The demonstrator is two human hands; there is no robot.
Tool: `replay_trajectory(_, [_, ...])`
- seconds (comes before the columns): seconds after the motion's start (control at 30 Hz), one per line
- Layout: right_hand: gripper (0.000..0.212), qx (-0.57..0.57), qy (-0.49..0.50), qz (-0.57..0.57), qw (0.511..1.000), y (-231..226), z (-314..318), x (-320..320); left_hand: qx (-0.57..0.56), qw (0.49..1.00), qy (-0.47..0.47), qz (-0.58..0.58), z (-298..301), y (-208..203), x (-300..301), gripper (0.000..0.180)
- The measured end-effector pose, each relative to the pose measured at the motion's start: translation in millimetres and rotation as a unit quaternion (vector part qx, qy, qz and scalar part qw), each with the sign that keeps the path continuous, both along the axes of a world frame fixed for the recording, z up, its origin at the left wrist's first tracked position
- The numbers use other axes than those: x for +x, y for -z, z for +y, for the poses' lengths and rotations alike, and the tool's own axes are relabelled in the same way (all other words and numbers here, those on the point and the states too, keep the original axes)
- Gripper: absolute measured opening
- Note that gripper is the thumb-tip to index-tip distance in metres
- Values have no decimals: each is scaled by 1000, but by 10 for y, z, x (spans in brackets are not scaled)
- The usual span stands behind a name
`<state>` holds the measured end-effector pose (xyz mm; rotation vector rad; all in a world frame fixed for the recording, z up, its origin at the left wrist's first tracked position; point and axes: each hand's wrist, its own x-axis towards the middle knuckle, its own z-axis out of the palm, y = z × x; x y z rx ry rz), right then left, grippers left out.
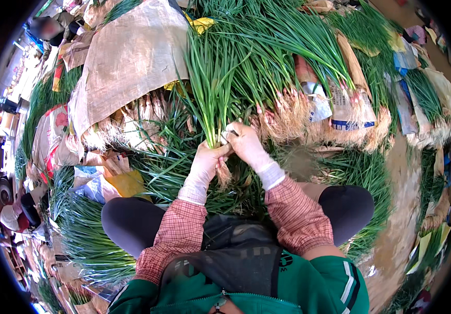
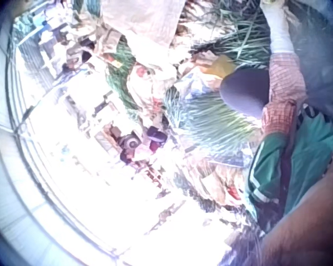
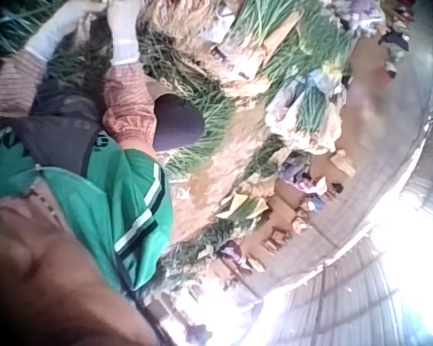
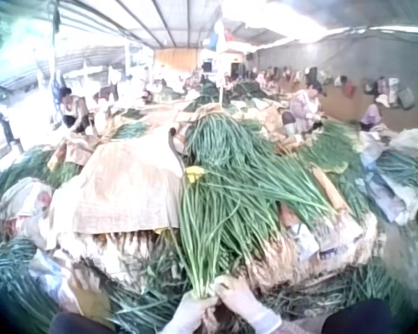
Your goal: The person cleans bunches of green onions by hand, peeling away outer layers from the bulbs and roots before tying them together. They sit on the floor surrounded by sacks, handling one bunch at a time.
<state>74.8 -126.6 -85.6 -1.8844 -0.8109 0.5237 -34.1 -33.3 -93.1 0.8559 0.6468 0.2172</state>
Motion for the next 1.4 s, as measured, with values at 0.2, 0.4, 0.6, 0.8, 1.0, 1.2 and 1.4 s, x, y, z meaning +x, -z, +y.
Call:
replay_trajectory(0.2, [12,133,252,250,925,309,-48,218,-38,998,43,-23,117,-104,-81,13])
replay_trajectory(0.4, [13,-153,-190,9,970,566,-717,13,-62,983,4,-176,271,-898,-350,19])
replay_trajectory(0.6, [28,-60,202,-29,977,-60,-608,149,-47,950,-58,-303,383,-1163,-518,52])
replay_trajectory(0.8, [25,-122,152,-119,974,151,-614,652,-129,974,17,-188,290,-685,-300,38])
replay_trajectory(1.0, [41,-151,-98,196,964,-439,-500,-253,-21,997,70,23,-52,-172,-102,26])
replay_trajectory(1.2, [32,60,46,108,991,67,-25,-123,95,985,64,130,-95,-88,-124,26])
replay_trajectory(1.4, [25,238,176,520,802,61,134,-348,-11,998,52,20,-27,-53,-155,23])
